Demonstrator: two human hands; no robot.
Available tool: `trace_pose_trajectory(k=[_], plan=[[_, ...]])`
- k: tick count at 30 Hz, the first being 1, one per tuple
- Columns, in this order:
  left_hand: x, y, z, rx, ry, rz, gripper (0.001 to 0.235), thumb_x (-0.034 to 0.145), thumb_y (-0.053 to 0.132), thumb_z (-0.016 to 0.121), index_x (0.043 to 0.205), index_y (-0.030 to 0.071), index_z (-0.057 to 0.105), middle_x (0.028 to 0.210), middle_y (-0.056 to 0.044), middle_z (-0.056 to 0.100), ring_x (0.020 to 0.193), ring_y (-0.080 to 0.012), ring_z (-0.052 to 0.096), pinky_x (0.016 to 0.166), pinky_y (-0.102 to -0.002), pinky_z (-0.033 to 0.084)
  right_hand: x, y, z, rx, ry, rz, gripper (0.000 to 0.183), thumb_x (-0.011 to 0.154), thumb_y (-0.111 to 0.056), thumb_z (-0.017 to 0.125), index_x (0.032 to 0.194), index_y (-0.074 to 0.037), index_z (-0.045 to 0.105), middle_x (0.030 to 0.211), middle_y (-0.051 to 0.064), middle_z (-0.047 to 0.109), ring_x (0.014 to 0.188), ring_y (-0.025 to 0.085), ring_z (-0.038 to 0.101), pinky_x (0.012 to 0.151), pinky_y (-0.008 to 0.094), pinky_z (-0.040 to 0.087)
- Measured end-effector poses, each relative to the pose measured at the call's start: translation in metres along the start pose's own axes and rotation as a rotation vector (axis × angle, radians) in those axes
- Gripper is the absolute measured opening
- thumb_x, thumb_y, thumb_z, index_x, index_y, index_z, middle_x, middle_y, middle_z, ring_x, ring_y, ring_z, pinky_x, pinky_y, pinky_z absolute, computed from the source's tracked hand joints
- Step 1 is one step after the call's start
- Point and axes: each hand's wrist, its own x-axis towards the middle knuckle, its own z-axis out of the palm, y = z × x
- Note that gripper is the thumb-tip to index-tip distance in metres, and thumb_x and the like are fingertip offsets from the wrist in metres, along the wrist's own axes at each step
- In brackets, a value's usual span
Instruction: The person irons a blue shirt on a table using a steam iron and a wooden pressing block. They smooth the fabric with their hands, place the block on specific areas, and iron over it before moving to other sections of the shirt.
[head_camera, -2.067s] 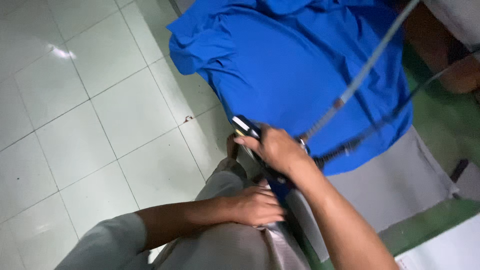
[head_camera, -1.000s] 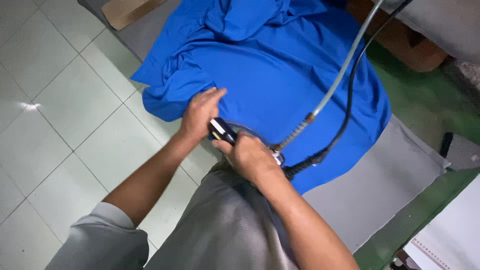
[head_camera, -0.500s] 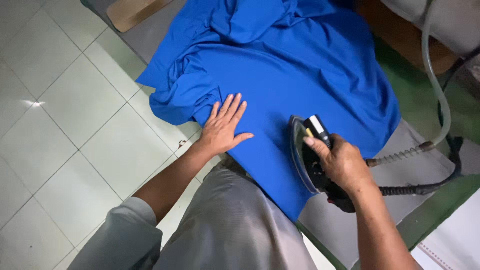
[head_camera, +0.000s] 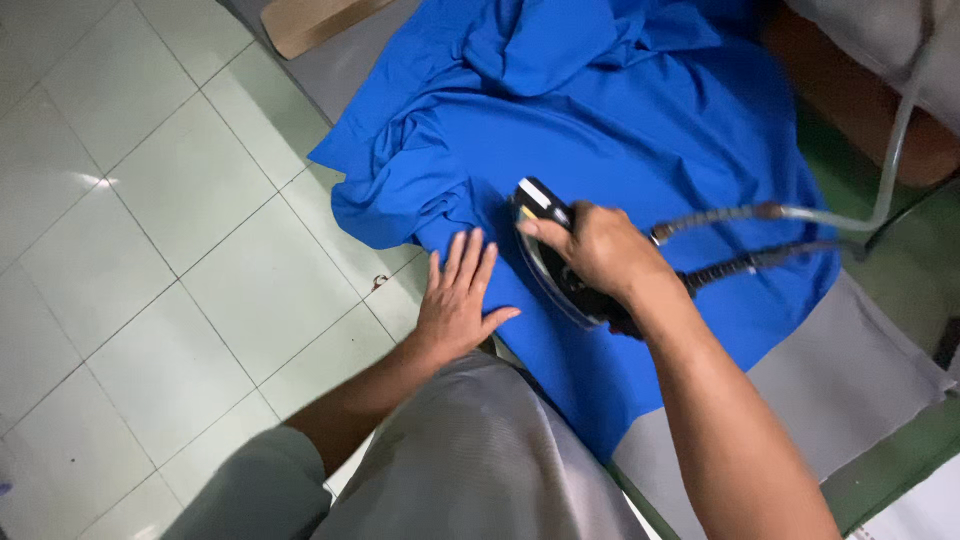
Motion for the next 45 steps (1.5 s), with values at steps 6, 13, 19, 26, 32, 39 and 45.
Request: trace_pose_trajectory(k=[6, 13, 19, 26, 32, 39, 45], plan=[[-0.019, 0.009, -0.001, 0.068, -0.062, -0.25, 0.095, 0.098, 0.07, 0.049, 0.161, 0.003, 0.027, 0.168, -0.03, 0.016, 0.156, -0.044, 0.019, 0.113, -0.072, 0.025, 0.051, -0.031, -0.001, -0.04, 0.015, -0.083, 0.079, 0.094, -0.077, 0.053, 0.102, -0.002, 0.073, 0.1, 0.029, 0.073, 0.109, 0.047, 0.07, 0.09, 0.056, 0.055], [-0.012, 0.002, -0.006, -0.064, -0.016, -0.269, 0.08, 0.101, 0.056, 0.055, 0.157, 0.003, 0.036, 0.166, -0.028, 0.023, 0.155, -0.0443, 0.022, 0.113, -0.073, 0.025, 0.065, -0.014, 0.008, 0.047, 0.019, -0.057, 0.069, 0.097, -0.074, 0.053, 0.087, -0.007, 0.067, 0.059, 0.015, 0.066, 0.059, 0.031, 0.073, 0.066, 0.043, 0.058], [0.009, -0.016, 0.013, -0.141, 0.106, 0.065, 0.055, 0.108, 0.034, 0.049, 0.157, 0.01, 0.04, 0.161, -0.018, 0.041, 0.151, -0.0371, 0.037, 0.116, -0.058, 0.033, -0.013, 0.042, 0.039, 0.112, 0.092, 0.027, 0.071, 0.098, -0.071, 0.055, 0.095, -0.001, 0.068, 0.082, 0.027, 0.071, 0.095, 0.05, 0.071, 0.079, 0.059, 0.054], [0.017, -0.038, -0.002, 0.111, 0.061, 0.078, 0.058, 0.103, 0.046, 0.057, 0.155, 0.021, 0.05, 0.165, -0.003, 0.04, 0.152, -0.0281, 0.037, 0.115, -0.067, 0.032, -0.106, 0.045, 0.084, -0.008, 0.004, 0.186, 0.061, 0.088, -0.068, 0.064, 0.101, -0.008, 0.064, 0.095, 0.024, 0.075, 0.1, 0.044, 0.07, 0.083, 0.048, 0.053], [0.016, -0.053, 0.005, 0.034, 0.027, 0.026, 0.056, 0.108, 0.047, 0.047, 0.161, 0.032, 0.037, 0.169, 0.0, 0.033, 0.156, -0.0298, 0.027, 0.119, -0.066, 0.018, -0.085, 0.027, 0.094, 0.094, 0.004, 0.21, 0.069, 0.091, -0.075, 0.058, 0.109, -0.008, 0.066, 0.096, 0.021, 0.077, 0.104, 0.04, 0.074, 0.085, 0.052, 0.06], [0.022, -0.05, -0.009, -0.015, -0.047, -0.026, 0.052, 0.111, 0.044, 0.041, 0.161, 0.031, 0.036, 0.17, 0.001, 0.03, 0.156, -0.0301, 0.027, 0.115, -0.068, 0.025, -0.065, -0.005, 0.081, 0.12, -0.017, 0.204, 0.072, 0.095, -0.072, 0.056, 0.113, -0.003, 0.067, 0.103, 0.026, 0.075, 0.11, 0.043, 0.072, 0.091, 0.054, 0.057], [0.026, -0.051, -0.018, -0.057, -0.104, -0.06, 0.053, 0.109, 0.035, 0.042, 0.161, 0.026, 0.035, 0.169, 0.003, 0.031, 0.156, -0.0273, 0.027, 0.115, -0.066, 0.027, -0.055, -0.019, 0.079, 0.169, 0.005, 0.195, 0.074, 0.092, -0.073, 0.058, 0.112, -0.003, 0.067, 0.103, 0.026, 0.075, 0.11, 0.043, 0.071, 0.091, 0.055, 0.057]])
